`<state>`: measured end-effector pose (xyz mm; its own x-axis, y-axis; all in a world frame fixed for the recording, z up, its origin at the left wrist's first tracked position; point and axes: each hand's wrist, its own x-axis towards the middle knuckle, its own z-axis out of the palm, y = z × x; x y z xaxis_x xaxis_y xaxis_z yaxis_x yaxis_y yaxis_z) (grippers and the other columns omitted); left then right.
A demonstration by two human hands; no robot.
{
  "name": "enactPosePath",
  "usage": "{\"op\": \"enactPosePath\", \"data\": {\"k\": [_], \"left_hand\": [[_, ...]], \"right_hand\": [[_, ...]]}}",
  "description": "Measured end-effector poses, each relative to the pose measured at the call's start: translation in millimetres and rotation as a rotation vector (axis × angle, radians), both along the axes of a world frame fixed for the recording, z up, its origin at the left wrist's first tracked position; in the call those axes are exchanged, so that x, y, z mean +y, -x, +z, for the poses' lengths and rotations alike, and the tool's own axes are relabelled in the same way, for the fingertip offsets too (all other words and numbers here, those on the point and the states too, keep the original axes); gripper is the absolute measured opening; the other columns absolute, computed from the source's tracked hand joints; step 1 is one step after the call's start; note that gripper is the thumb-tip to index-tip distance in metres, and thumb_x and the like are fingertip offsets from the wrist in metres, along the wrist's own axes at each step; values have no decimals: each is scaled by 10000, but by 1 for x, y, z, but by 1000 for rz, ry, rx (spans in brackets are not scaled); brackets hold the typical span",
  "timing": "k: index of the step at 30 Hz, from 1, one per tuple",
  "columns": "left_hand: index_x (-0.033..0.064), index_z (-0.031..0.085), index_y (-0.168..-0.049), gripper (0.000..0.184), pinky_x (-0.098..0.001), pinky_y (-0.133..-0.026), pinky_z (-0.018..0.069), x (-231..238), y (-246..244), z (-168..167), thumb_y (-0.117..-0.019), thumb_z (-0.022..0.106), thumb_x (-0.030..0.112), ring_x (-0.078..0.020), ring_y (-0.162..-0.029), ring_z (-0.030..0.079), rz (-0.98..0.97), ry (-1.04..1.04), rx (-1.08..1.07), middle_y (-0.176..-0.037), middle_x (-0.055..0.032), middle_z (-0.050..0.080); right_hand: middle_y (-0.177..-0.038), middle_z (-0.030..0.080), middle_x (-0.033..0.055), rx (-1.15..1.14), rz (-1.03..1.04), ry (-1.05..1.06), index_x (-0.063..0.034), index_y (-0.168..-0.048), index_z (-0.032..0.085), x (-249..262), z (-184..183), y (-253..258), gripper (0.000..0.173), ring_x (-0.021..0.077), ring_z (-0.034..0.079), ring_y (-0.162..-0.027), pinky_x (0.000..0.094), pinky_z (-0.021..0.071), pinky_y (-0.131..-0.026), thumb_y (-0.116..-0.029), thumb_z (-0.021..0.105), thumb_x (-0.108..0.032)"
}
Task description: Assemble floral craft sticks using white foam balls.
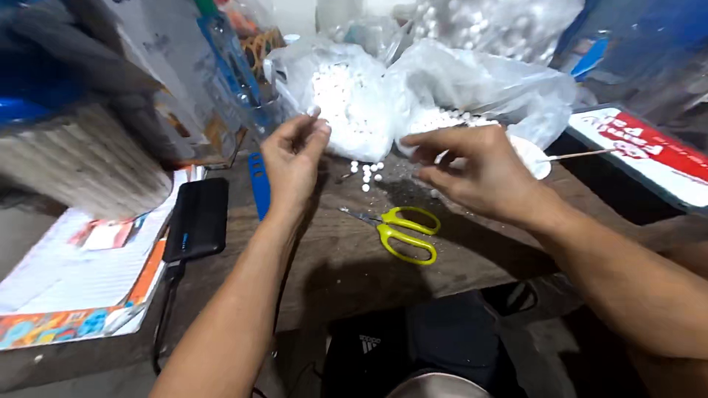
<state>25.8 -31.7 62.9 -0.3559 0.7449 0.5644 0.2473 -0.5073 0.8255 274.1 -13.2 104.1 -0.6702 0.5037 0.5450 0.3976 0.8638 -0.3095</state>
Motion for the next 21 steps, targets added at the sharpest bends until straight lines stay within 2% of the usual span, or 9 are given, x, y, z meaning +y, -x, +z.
{"op": "enactPosePath", "data": {"k": [1,3,6,8,10,12,13,16,21], "left_hand": [[-34,649,-1193,237,-236,-818,572,0,5,3,-983,636,75,-40,-907,677,31,-16,-8,-1050,-12,699],[-26,643,-1185,221,-238,-801,577,1,12,8,-993,620,81,-45,-893,679,84,-34,-13,-1042,-13,692],[-34,650,-1185,225,-229,-779,566,3,10,4,-991,618,75,-46,-885,672,108,-27,-4,-1038,-29,689],[-39,658,-1167,215,-210,-768,558,4,8,1,-983,630,68,-28,-863,666,95,-39,40,-1006,-23,697],[-38,658,-1159,203,-214,-783,560,3,8,4,-999,614,79,-25,-859,666,75,-45,44,-992,-10,694],[-15,648,-1136,207,-258,-794,569,-2,17,17,-1062,512,122,-61,-860,683,88,-40,-68,-983,-1,704],[8,646,-1127,256,-258,-767,569,-4,22,23,-1096,444,162,-70,-839,691,109,-43,-156,-959,9,717],[41,648,-1113,430,-232,-694,548,-5,31,30,-1145,297,287,-68,-781,685,185,-25,-375,-897,17,724],[46,659,-1085,479,-244,-701,552,0,33,26,-1148,271,320,-80,-779,691,221,37,-433,-881,10,721]], "right_hand": [[-968,741,126,-59,10,26,-10,-1187,724,4,-10,9,269,235,718,-820,414,605,-754,-925,682,-51],[-917,734,174,-137,12,27,8,-1052,757,19,-26,25,158,335,719,-826,530,570,-758,-941,652,-34],[-869,719,193,-159,-63,56,21,-967,752,45,-36,33,149,366,707,-821,574,546,-751,-966,614,-37],[-832,713,179,-98,-120,70,26,-957,749,49,-35,29,141,325,697,-771,541,544,-734,-962,629,-49],[-717,648,92,-46,-134,71,-6,-898,732,42,-30,22,170,198,611,-642,429,501,-643,-974,655,-137],[-643,585,12,-3,-79,50,-47,-814,697,35,-29,29,241,85,528,-563,310,437,-567,-974,656,-222],[-665,611,20,7,-34,55,-44,-825,707,32,-29,37,233,84,552,-579,300,456,-578,-977,654,-213],[-891,721,159,-45,83,127,16,-973,755,34,-31,70,157,252,697,-805,446,560,-764,-974,632,-82],[-980,709,220,-231,13,257,35,-996,737,45,-39,126,192,382,681,-988,573,519,-861,-1002,582,-79]]}}
